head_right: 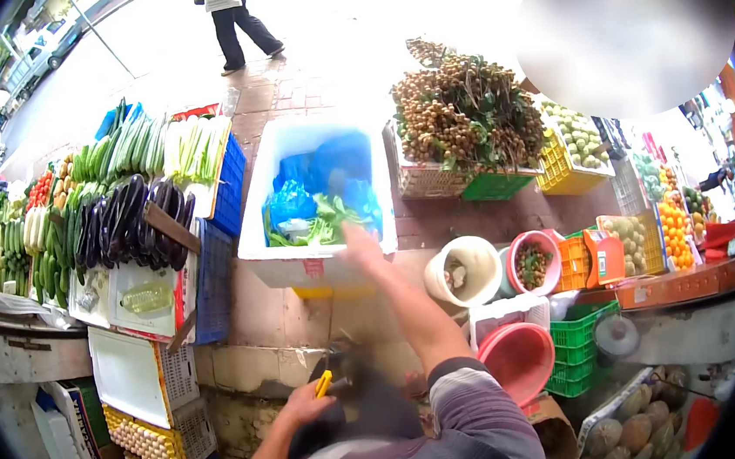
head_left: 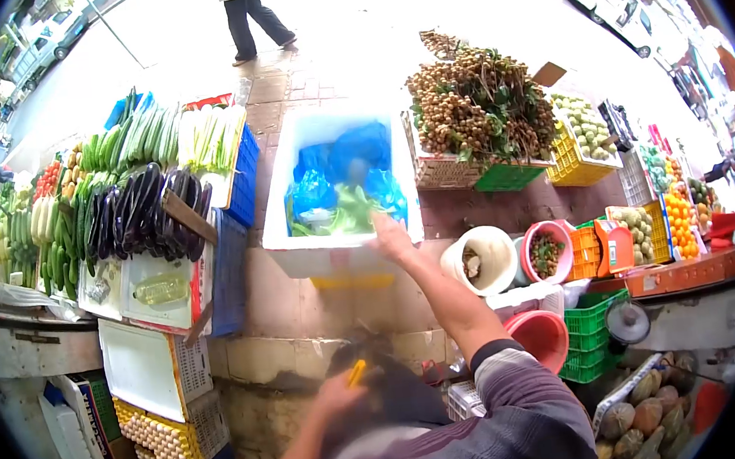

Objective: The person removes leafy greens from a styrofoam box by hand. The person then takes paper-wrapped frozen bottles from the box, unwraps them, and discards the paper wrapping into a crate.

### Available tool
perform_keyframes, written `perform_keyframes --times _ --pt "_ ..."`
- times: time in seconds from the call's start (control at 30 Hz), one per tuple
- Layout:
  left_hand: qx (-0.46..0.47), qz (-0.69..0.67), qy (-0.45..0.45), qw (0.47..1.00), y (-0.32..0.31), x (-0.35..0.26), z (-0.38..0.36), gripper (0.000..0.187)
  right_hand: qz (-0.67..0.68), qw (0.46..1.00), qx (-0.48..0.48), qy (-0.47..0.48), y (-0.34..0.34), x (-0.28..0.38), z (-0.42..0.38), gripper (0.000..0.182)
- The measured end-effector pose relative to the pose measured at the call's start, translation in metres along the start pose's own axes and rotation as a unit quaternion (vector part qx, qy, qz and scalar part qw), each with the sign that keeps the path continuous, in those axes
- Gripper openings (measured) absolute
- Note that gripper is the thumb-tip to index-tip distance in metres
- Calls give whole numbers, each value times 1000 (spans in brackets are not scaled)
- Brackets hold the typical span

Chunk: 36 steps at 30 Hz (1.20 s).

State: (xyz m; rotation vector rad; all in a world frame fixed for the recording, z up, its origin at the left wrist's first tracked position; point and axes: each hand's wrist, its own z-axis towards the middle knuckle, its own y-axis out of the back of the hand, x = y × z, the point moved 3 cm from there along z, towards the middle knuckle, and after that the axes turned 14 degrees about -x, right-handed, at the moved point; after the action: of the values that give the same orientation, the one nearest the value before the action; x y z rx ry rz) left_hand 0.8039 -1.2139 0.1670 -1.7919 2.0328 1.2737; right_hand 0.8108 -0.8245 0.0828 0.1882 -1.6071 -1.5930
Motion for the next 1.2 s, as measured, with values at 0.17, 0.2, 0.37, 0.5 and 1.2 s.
perform_keyframes --times 0.17,0.2,0.37,0.5,1.2 --pt "0 -13 14 1000 -27 -5 -11 53 -113 969 215 -49 -7 13 5 44" --pt "3 -13 19 1000 -33 2 -16 53 -115 972 203 -41 -9 13 0 44" --pt "-32 -16 -5 999 -42 15 -25 50 -110 980 166 -24 -24 4 -17 45" --pt "-75 7 -3 997 -60 49 -37 49 -118 981 156 -15 -40 6 -79 47" --pt "-131 -38 -61 989 -84 263 -324 34 -162 955 184 169 -54 182 -439 60"
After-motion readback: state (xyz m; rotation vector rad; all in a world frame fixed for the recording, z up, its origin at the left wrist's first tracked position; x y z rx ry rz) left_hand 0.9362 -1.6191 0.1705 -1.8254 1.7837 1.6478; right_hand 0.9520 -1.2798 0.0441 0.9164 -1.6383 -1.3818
